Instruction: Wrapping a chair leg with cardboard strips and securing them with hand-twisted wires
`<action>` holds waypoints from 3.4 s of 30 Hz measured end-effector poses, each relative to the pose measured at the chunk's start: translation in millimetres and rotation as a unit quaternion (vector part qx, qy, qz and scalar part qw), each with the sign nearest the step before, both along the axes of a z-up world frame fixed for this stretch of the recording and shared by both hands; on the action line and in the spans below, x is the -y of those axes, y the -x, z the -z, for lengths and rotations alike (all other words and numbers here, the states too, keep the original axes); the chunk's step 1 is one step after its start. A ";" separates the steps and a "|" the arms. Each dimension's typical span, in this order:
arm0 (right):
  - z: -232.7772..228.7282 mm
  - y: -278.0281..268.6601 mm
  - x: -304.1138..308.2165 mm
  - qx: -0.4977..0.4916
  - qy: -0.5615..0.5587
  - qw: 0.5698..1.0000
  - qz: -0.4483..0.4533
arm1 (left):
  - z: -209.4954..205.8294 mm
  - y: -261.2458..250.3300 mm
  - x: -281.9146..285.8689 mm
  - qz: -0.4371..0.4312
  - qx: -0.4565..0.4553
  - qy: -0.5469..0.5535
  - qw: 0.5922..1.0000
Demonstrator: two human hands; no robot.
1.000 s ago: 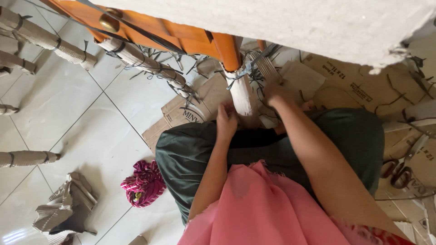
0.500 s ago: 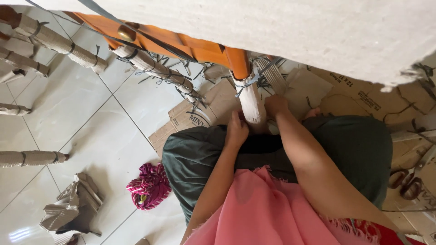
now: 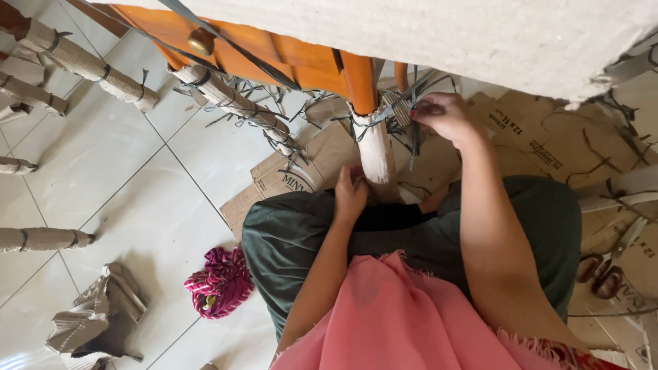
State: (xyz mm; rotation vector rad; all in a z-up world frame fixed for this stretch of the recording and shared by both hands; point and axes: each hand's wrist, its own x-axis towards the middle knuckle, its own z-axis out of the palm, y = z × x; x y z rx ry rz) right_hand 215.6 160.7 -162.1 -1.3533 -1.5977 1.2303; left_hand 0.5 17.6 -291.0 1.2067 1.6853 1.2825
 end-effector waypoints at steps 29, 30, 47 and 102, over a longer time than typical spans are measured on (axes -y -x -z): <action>-68.4 -3.6 40.1 -0.058 -0.032 0.979 -0.195 | -131.9 -13.6 -42.1 0.028 0.420 -0.140 0.896; -64.9 -1.8 40.0 -0.069 -0.038 0.978 -0.194 | -137.2 -14.0 -43.8 0.041 0.431 -0.177 0.884; -104.5 22.5 49.2 0.194 0.017 0.947 -0.254 | -75.1 -17.2 -51.0 -0.058 0.342 -0.172 0.922; -28.3 56.9 56.9 -0.164 -0.229 0.956 -0.078 | -125.3 -19.0 -93.1 0.004 0.277 -0.228 0.933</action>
